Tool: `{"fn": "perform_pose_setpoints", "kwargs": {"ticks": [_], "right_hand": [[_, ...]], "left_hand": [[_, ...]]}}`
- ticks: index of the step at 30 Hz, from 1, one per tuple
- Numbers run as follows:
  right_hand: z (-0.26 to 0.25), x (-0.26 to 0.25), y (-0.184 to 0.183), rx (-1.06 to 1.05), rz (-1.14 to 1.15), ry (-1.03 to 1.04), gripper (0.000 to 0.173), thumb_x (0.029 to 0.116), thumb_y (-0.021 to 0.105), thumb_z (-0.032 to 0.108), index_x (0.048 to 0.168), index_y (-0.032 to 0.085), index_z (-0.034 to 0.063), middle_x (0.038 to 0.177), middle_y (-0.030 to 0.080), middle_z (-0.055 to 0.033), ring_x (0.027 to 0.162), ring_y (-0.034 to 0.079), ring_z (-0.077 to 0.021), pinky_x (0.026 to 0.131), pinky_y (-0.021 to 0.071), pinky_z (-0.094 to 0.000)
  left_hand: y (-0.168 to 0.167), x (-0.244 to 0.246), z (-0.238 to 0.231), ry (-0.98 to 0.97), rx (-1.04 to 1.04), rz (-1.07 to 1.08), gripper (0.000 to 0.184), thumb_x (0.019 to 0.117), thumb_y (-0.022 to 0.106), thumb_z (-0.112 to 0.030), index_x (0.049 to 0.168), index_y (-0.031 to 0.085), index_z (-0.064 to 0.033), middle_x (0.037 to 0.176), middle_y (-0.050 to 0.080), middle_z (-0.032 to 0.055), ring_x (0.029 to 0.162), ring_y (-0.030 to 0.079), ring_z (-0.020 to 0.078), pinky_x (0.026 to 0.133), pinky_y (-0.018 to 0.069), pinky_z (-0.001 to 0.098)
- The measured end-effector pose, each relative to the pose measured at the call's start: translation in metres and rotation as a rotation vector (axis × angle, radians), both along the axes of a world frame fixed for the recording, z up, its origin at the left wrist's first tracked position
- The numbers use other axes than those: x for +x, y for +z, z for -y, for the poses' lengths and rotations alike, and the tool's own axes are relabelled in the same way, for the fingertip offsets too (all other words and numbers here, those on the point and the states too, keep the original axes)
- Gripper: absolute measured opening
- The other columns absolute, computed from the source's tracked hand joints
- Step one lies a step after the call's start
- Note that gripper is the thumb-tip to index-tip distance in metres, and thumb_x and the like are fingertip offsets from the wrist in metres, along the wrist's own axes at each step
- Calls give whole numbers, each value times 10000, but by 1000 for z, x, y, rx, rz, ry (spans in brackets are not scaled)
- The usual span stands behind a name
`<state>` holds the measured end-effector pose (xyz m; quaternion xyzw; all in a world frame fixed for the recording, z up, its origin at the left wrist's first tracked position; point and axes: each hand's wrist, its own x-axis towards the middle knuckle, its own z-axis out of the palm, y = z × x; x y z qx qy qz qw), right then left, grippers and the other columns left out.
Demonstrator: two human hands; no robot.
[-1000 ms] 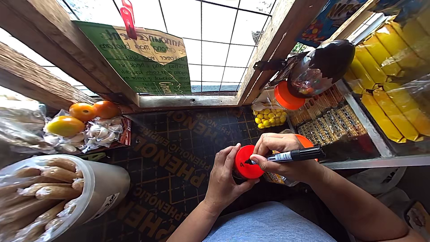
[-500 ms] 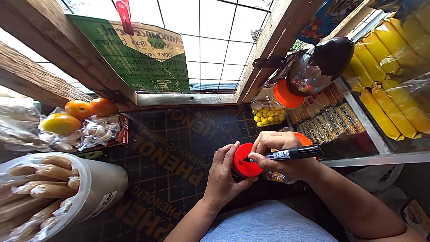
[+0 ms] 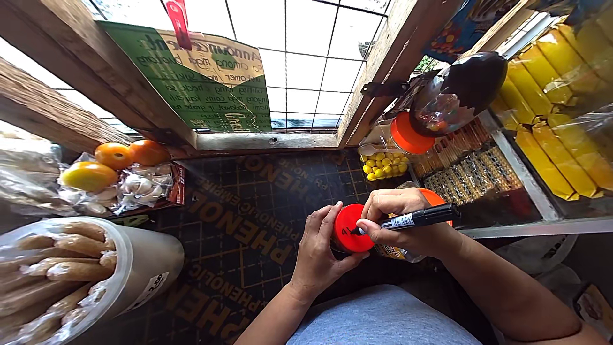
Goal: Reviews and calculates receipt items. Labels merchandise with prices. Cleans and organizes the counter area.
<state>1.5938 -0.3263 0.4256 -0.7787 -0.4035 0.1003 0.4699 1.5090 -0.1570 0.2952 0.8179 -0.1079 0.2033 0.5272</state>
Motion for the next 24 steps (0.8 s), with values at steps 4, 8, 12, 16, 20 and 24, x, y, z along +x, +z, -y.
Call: {"fn": "perform_pose_setpoints", "kwargs": {"ticks": [4,8,12,16,20,24], "right_hand": [[0,1,0,18,14,0,180,939,704,120,780,688,37,794,673,5,718,613,14,633,508,-118],[0,-1,0,3,18,-20,191,940,689,116,766,673,40,786,658,5,710,601,17,626,497,-114],[-1,0,0,20,24,-25,184,929,704,117,762,688,41,774,672,10,702,610,17,618,503,-119],[0,1,0,28,58,-42,186,920,691,96,743,664,48,762,647,8,704,604,3,615,497,-125],[-1,1,0,13,40,-34,197,924,695,103,737,667,47,762,654,7,700,605,8,613,497,-121],[0,1,1,3,40,-49,208,905,682,92,703,638,67,728,629,20,673,583,12,583,469,-121]], "left_hand": [[0,0,0,0,1,2,907,756,825,-547,1402,563,33,1344,592,204,1263,561,256,1089,459,357],[0,0,0,-3,-6,4,901,760,826,-536,1400,561,40,1340,593,210,1260,562,262,1088,460,365],[0,0,0,-3,-11,2,905,756,831,-533,1399,561,43,1342,590,210,1265,559,263,1091,461,365],[0,0,0,0,-7,6,901,757,833,-531,1399,561,40,1338,591,211,1265,561,262,1094,459,367],[0,0,1,0,-1,4,906,755,831,-532,1398,561,46,1338,591,210,1259,563,263,1091,460,364],[0,0,0,-1,3,0,911,754,829,-541,1404,559,38,1345,588,202,1256,562,256,1090,459,365]]}}
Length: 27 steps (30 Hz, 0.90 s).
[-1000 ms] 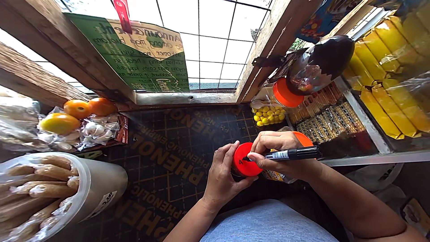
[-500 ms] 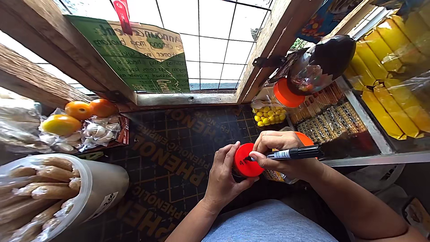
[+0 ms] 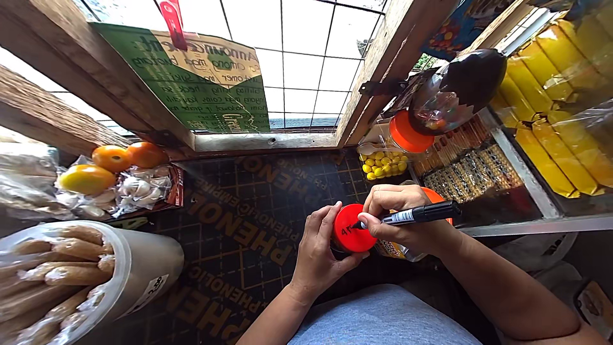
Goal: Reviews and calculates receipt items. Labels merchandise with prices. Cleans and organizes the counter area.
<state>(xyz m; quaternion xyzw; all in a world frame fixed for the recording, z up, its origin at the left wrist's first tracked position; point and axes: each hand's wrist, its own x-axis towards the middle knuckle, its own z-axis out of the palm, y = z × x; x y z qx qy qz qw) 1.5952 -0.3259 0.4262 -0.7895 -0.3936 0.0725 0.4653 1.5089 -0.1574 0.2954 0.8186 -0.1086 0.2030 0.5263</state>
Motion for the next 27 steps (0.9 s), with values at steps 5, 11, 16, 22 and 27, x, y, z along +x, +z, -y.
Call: {"fn": "perform_pose_setpoints", "kwargs": {"ticks": [5,11,16,22,27], "right_hand": [[-1,0,1,6,-4,-24,198,909,686,81,715,651,60,750,633,14,679,589,5,588,481,-121],[0,0,1,0,8,-9,222,899,675,71,685,616,69,722,606,20,655,563,12,565,454,-115],[0,1,-1,9,14,-2,227,896,674,72,678,612,70,710,609,20,656,565,11,557,446,-120],[0,0,0,8,21,-27,237,893,666,57,670,589,74,717,584,16,653,548,1,554,436,-123],[1,1,0,45,-7,-10,244,888,657,50,661,570,78,713,581,19,654,547,2,555,436,-120]], "left_hand": [[0,0,0,2,-12,2,912,748,839,-527,1406,557,37,1345,583,204,1271,555,255,1099,455,358],[0,0,0,-1,-12,-4,905,752,838,-523,1406,558,37,1343,586,204,1269,555,256,1096,458,364],[1,0,0,0,-7,-11,904,752,834,-530,1404,562,34,1340,587,207,1262,560,265,1085,467,368],[1,0,0,4,-10,0,908,752,833,-530,1398,560,46,1337,586,210,1259,559,258,1086,462,355],[0,0,0,-2,-14,-9,912,751,837,-533,1405,557,38,1341,585,204,1268,555,258,1094,459,364]]}}
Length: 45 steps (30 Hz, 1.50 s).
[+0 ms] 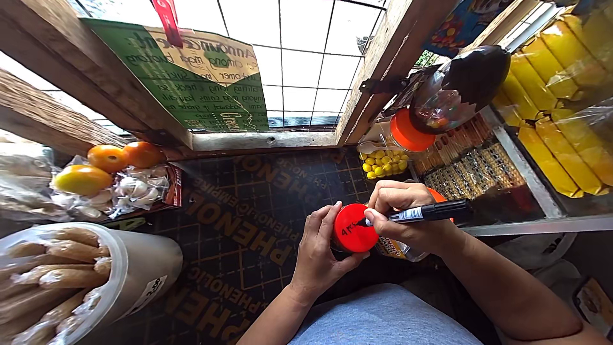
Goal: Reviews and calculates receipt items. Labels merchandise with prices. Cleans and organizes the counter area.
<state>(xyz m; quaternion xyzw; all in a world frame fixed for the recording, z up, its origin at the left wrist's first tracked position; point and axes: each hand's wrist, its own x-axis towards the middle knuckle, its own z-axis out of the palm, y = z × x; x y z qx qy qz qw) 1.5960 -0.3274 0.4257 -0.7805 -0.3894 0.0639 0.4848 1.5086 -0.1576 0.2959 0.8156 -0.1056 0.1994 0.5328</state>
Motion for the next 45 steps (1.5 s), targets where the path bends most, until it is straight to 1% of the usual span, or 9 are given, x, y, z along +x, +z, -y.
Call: {"fn": "perform_pose_setpoints", "kwargs": {"ticks": [3,9,11,15,17,24,34,39,45], "right_hand": [[1,-1,0,-10,-14,55,256,905,648,48,661,571,65,707,580,13,655,538,11,555,419,-118],[2,-1,2,-56,7,119,243,917,653,63,680,604,49,720,603,7,672,547,24,572,422,-112],[1,-2,2,-71,30,105,252,921,647,65,674,600,50,712,593,7,666,541,22,565,417,-113],[-1,-2,0,-54,106,-10,251,887,652,44,651,570,70,708,572,10,648,535,0,543,418,-128],[-2,-1,-1,-41,112,-24,247,876,653,41,649,561,76,703,561,12,645,530,-4,541,415,-131],[2,-1,2,-38,35,74,272,883,638,46,631,540,79,678,558,23,636,519,21,536,394,-117],[1,-2,2,-64,60,77,267,879,641,42,629,551,72,675,561,17,632,522,19,534,399,-117],[1,1,2,-57,36,71,274,863,632,35,618,518,84,660,528,26,614,493,20,519,371,-119],[2,0,2,-76,24,92,275,874,641,48,620,541,83,656,542,34,613,497,33,518,371,-114]], "left_hand": [[0,0,0,4,3,2,907,755,832,-536,1403,558,37,1334,590,204,1261,559,258,1087,464,363],[0,0,0,5,11,-6,911,754,827,-544,1404,559,36,1335,590,204,1259,559,259,1087,461,363],[0,0,0,6,8,-5,914,752,828,-544,1403,561,39,1329,593,203,1251,564,257,1084,464,362],[-1,0,0,6,10,1,911,757,825,-554,1405,563,30,1337,590,204,1256,564,260,1088,463,368],[-2,0,0,8,3,1,910,757,827,-555,1407,563,23,1341,588,203,1252,566,258,1079,471,368],[-1,0,0,9,6,-6,906,757,825,-556,1403,567,25,1343,588,206,1258,564,263,1080,472,367],[-1,-1,-1,2,8,-11,913,759,824,-556,1414,558,21,1346,586,200,1259,562,256,1086,465,364],[-2,0,0,8,9,-3,915,757,824,-559,1410,560,25,1345,585,202,1259,562,256,1086,466,367],[-1,0,0,3,-1,-13,912,755,829,-545,1409,560,30,1337,586,204,1253,563,256,1078,470,363]]}}
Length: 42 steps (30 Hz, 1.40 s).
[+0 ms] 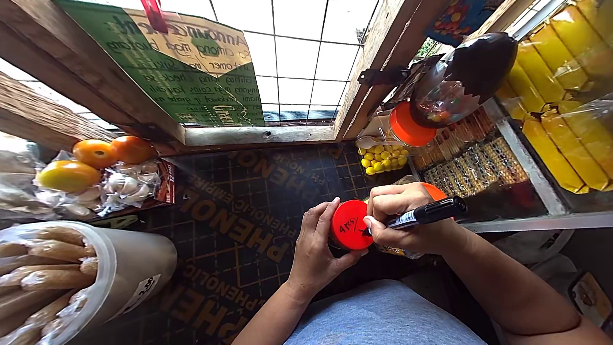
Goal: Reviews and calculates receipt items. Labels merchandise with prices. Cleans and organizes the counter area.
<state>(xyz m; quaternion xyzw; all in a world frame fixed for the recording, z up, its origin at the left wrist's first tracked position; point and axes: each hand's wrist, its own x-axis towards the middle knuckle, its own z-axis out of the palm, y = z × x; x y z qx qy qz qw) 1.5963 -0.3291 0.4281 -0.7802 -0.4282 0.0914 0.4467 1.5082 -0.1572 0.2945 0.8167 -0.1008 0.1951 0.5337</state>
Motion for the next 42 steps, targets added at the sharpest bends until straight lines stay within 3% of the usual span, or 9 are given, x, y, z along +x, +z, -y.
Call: {"fn": "perform_pose_setpoints", "kwargs": {"ticks": [5,19,28,42], "right_hand": [[-1,1,-1,55,-13,-16,254,864,648,32,635,547,78,670,577,20,627,542,15,532,419,-122],[-2,0,0,16,28,-36,292,850,626,22,599,492,88,654,511,26,598,469,23,503,346,-118],[8,1,8,53,36,-171,192,854,674,75,706,557,106,727,579,36,632,537,11,525,432,-119],[12,-1,-2,79,2,-131,220,858,698,55,682,571,93,715,593,30,676,563,1,583,448,-130]], "left_hand": [[0,0,0,6,16,6,911,757,824,-552,1409,560,28,1345,588,203,1253,563,260,1082,464,374],[0,-1,0,7,17,2,912,763,817,-560,1420,555,16,1348,585,194,1252,563,254,1077,469,372],[0,0,0,-6,3,11,915,754,835,-536,1411,554,35,1335,589,199,1249,562,260,1079,470,369],[0,1,0,8,17,19,914,757,822,-560,1402,562,34,1327,594,207,1255,563,259,1084,466,356]]}}
